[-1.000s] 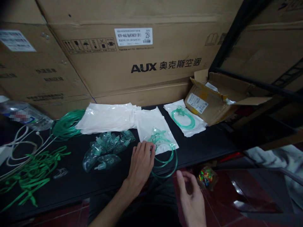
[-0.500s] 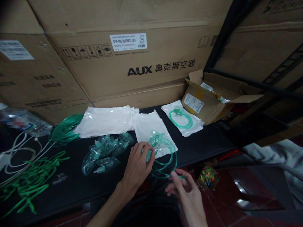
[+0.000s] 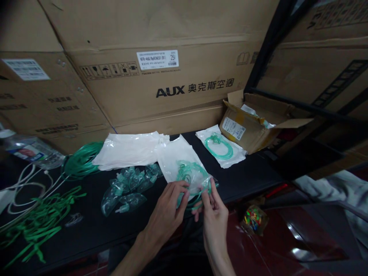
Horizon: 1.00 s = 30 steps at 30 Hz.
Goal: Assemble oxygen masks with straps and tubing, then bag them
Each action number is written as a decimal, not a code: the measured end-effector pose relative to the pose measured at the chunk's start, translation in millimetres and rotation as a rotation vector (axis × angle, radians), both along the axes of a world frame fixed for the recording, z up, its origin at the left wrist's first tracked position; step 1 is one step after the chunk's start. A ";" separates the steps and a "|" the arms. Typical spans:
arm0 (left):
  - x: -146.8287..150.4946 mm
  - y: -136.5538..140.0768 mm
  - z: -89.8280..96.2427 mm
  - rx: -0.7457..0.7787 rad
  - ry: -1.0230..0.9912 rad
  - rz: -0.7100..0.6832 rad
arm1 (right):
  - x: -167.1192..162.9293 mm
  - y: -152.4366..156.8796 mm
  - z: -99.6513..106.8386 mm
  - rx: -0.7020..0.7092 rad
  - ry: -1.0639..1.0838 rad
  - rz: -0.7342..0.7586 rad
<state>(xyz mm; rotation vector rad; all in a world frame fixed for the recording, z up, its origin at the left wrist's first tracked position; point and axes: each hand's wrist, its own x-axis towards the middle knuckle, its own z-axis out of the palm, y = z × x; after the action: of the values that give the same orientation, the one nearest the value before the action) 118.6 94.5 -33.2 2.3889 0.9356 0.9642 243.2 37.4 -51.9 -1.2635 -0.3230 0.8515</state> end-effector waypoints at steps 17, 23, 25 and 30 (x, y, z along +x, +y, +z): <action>22.7 33.7 11.9 0.182 0.343 0.105 | -0.2 9.6 -13.6 -0.047 -0.105 0.125; 22.5 28.5 8.5 0.248 0.233 0.024 | -1.4 10.1 -10.7 -0.077 -0.160 0.213; 24.1 25.5 8.1 0.255 0.180 0.033 | -0.6 9.6 -7.8 -0.082 -0.176 0.243; 30.4 21.7 6.8 0.277 0.087 0.060 | 1.5 3.3 -1.5 -0.117 -0.194 0.297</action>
<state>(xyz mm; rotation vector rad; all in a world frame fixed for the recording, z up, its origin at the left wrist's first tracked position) 149.0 116.2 -26.4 2.6648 0.9643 1.0815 244.7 40.7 -53.4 -1.4324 -0.6353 1.0127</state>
